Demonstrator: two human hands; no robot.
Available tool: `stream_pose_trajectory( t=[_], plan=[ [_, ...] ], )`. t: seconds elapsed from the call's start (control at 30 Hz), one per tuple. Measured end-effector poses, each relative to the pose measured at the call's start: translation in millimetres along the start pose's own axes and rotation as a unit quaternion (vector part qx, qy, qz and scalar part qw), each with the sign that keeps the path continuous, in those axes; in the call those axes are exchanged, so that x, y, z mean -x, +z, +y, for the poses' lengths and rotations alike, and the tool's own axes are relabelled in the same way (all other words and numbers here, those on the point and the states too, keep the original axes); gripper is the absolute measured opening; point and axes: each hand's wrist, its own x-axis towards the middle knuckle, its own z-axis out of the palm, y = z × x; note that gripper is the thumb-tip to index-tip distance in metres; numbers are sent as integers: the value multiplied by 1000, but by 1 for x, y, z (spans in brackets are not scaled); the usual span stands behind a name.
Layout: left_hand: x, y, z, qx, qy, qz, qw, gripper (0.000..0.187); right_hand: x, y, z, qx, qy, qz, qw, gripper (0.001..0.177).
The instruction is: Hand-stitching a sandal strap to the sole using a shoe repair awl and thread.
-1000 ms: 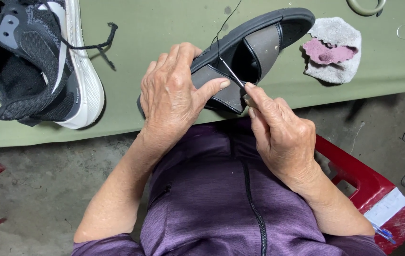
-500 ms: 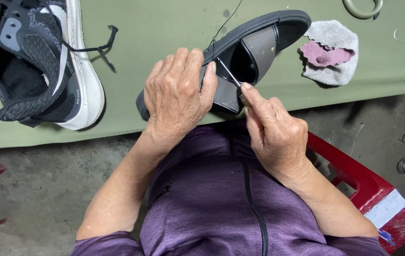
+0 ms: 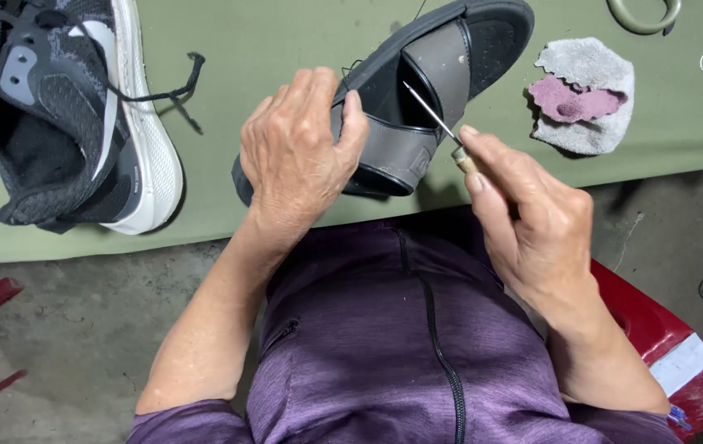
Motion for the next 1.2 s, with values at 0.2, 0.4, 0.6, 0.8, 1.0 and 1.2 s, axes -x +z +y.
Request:
stream_pose_trajectory(
  t=[0.2,0.4,0.6,0.8,1.0,1.2],
  plan=[
    [-8,-17,-3,127,-47,-137,981,22,7,16,21,-28,4,56,998,28],
    [-19,-58,-1,261,-117,-316,905,33,8,15,26,-18,5,73,997,27],
    [0,-65,12,203,-40,-255,945,46,14,14,20,-31,-10,58,998,28],
    [17,-51,22,129,60,-37,989,48,8,25,30,-30,-26,74,996,29],
    [20,-38,-1,84,138,-138,977,61,-19,27,27,-90,-19,80,993,30],
    [9,-5,-1,31,-45,-107,993,42,-12,14,22,-133,12,78,988,31]
  ],
)
